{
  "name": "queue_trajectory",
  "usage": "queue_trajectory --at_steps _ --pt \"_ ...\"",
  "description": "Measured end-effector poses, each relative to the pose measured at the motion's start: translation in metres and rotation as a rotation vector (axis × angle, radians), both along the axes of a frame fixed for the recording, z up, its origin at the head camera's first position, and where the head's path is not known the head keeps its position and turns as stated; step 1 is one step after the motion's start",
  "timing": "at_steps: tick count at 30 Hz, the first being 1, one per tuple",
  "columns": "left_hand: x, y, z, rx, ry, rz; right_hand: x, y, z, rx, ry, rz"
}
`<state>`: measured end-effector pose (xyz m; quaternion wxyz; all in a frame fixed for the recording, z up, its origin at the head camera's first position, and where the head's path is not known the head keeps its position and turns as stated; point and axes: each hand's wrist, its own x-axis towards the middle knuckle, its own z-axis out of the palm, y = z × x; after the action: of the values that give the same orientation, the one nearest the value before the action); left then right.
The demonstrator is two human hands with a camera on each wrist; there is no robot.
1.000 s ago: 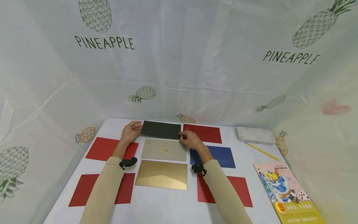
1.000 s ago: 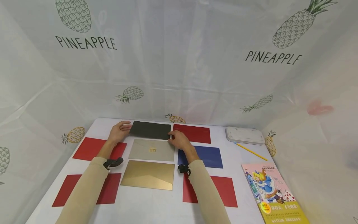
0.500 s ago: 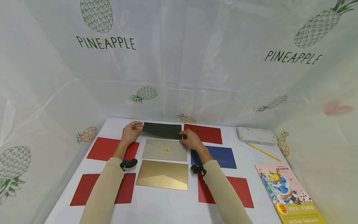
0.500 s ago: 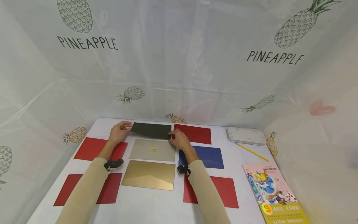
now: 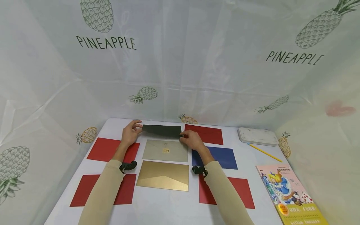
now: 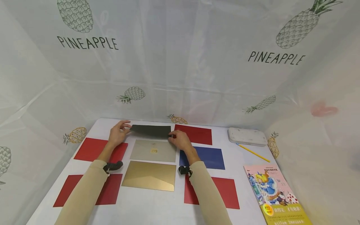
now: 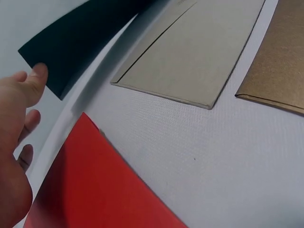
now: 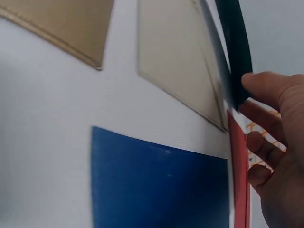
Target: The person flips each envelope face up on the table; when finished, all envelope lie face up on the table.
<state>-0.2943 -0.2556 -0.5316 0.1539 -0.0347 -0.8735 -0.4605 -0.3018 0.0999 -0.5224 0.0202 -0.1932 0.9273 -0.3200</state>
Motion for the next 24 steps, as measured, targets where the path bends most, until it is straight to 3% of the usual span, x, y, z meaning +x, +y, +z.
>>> queue_trajectory --at_steps 4,9,16,24 --pt "0.002 -0.002 0.001 0.045 0.003 0.035 0.000 0.000 0.007 -0.108 0.012 -0.050" --pt "0.003 0.000 -0.002 0.059 0.088 0.074 0.000 -0.002 0.015 -0.237 0.093 -0.109" --pt "0.006 0.003 0.001 0.112 0.138 0.092 0.003 -0.007 0.020 -0.278 0.167 -0.199" --pt "0.006 0.002 0.001 0.072 0.130 0.104 0.002 -0.013 0.021 -0.333 0.151 -0.246"
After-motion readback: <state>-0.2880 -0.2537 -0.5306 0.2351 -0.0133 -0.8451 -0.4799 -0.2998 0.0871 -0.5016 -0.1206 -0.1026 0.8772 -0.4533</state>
